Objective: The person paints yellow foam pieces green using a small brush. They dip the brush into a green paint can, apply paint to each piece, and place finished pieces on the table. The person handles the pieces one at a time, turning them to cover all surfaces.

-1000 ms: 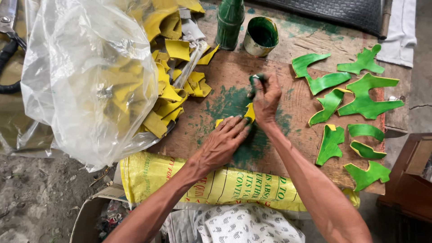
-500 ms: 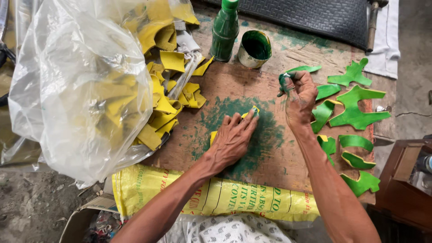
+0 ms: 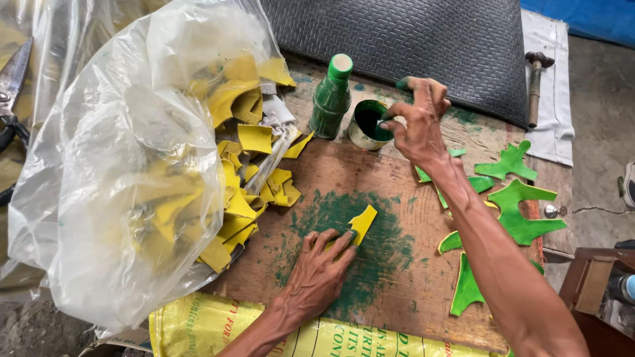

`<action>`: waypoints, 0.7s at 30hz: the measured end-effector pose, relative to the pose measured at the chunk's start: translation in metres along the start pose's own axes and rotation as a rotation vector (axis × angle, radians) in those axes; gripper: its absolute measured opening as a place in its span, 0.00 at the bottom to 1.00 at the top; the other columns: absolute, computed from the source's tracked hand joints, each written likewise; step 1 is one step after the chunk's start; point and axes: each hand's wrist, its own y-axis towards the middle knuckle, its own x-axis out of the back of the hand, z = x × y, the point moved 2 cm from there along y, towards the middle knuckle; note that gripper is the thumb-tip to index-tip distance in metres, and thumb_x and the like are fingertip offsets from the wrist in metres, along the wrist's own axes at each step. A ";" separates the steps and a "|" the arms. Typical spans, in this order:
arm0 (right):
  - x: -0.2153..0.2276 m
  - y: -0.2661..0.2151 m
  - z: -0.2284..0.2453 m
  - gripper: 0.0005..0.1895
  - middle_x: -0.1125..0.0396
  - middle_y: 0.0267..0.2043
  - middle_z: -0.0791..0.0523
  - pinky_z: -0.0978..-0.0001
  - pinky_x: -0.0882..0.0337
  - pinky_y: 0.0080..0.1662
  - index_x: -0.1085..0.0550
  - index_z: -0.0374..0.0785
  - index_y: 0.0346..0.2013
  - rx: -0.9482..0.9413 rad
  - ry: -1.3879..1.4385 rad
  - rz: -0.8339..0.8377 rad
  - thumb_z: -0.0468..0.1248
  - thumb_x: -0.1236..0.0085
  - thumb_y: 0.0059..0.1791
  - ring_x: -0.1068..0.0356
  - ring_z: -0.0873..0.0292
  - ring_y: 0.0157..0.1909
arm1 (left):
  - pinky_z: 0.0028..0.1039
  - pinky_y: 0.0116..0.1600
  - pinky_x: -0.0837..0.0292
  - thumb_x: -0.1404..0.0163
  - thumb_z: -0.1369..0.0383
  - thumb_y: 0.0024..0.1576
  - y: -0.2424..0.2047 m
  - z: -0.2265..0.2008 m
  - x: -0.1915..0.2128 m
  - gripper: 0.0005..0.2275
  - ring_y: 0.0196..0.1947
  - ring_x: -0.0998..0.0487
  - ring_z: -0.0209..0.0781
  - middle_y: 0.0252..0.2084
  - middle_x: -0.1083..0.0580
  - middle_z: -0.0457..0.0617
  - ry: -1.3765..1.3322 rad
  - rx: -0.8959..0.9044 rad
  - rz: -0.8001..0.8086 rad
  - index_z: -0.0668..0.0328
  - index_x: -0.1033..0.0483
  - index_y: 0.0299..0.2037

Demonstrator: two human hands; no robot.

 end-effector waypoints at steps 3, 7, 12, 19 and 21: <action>-0.012 0.016 -0.003 0.09 0.42 0.69 0.49 0.43 0.53 0.62 0.16 0.47 0.30 0.052 -0.053 0.078 0.37 0.25 0.37 0.53 0.40 0.70 | 0.43 0.61 0.42 0.45 0.73 0.51 0.003 0.006 0.003 0.18 0.59 0.32 0.53 0.61 0.29 0.56 -0.070 0.028 0.025 0.65 0.24 0.52; -0.029 0.023 -0.012 0.11 0.44 0.73 0.50 0.42 0.55 0.66 0.16 0.48 0.28 0.043 -0.091 0.168 0.34 0.25 0.33 0.55 0.38 0.73 | 0.42 0.60 0.41 0.45 0.73 0.52 0.004 0.009 0.001 0.17 0.58 0.32 0.52 0.62 0.29 0.56 -0.093 0.036 0.038 0.65 0.24 0.52; -0.050 0.026 -0.024 0.11 0.43 0.73 0.49 0.42 0.56 0.65 0.16 0.47 0.28 0.004 -0.142 0.223 0.33 0.26 0.32 0.55 0.37 0.72 | 0.42 0.60 0.41 0.45 0.73 0.53 0.003 0.012 -0.002 0.16 0.57 0.32 0.52 0.62 0.29 0.56 -0.100 0.040 0.047 0.65 0.23 0.52; -0.042 0.024 -0.028 0.14 0.42 0.71 0.47 0.42 0.55 0.63 0.15 0.50 0.32 -0.007 -0.087 0.205 0.34 0.24 0.33 0.54 0.37 0.72 | 0.41 0.60 0.41 0.46 0.73 0.53 0.003 0.012 -0.002 0.16 0.56 0.32 0.53 0.62 0.29 0.56 -0.115 0.046 0.042 0.65 0.23 0.53; -0.037 0.025 -0.025 0.13 0.43 0.71 0.47 0.42 0.55 0.62 0.15 0.50 0.33 -0.050 -0.064 0.183 0.35 0.24 0.35 0.53 0.40 0.71 | 0.41 0.60 0.41 0.46 0.74 0.53 0.004 0.012 -0.002 0.16 0.57 0.32 0.53 0.61 0.29 0.56 -0.115 0.043 0.038 0.65 0.23 0.52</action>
